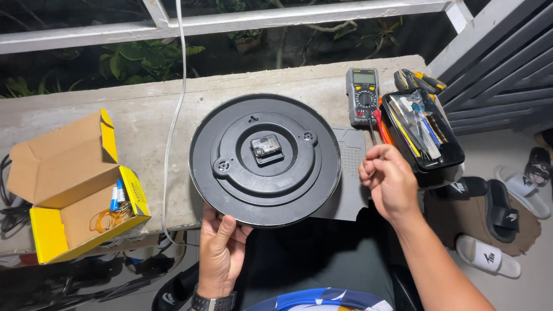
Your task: The person removes the back cover of a wall clock, then reattaches the cover. They flip the clock over and attach the hour, minute, and second hands to the central hub, securing them in place.
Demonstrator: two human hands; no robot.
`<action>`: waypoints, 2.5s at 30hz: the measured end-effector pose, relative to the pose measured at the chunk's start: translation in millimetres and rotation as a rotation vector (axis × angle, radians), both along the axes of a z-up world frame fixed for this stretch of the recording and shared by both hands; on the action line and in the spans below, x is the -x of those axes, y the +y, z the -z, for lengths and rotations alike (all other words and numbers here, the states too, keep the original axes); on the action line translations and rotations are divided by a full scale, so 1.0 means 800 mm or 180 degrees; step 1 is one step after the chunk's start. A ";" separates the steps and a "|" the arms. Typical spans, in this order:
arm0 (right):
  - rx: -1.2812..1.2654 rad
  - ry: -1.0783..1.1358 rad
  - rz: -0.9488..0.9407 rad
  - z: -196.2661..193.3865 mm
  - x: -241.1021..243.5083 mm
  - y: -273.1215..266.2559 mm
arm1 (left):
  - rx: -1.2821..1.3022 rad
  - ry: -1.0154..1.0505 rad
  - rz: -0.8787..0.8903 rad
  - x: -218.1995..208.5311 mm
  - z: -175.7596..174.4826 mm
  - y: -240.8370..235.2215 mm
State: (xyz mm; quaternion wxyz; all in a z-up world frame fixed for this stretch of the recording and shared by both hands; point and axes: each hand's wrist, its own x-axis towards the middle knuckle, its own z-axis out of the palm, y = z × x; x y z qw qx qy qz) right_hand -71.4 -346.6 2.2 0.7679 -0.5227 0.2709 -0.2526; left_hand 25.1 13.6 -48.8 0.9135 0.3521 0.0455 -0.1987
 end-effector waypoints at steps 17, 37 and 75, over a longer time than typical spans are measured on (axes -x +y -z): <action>0.2258 0.1925 -0.0228 -0.036 -0.012 0.062 | 0.0343 0.0075 0.0048 -0.015 -0.039 0.002; -0.0485 0.0710 0.0869 -0.025 0.037 0.144 | 0.0050 -0.0499 -0.0048 0.071 -0.027 -0.070; 0.1316 -0.0608 -0.0915 -0.032 0.024 0.082 | 0.0008 -0.0217 -0.0573 0.037 -0.022 -0.032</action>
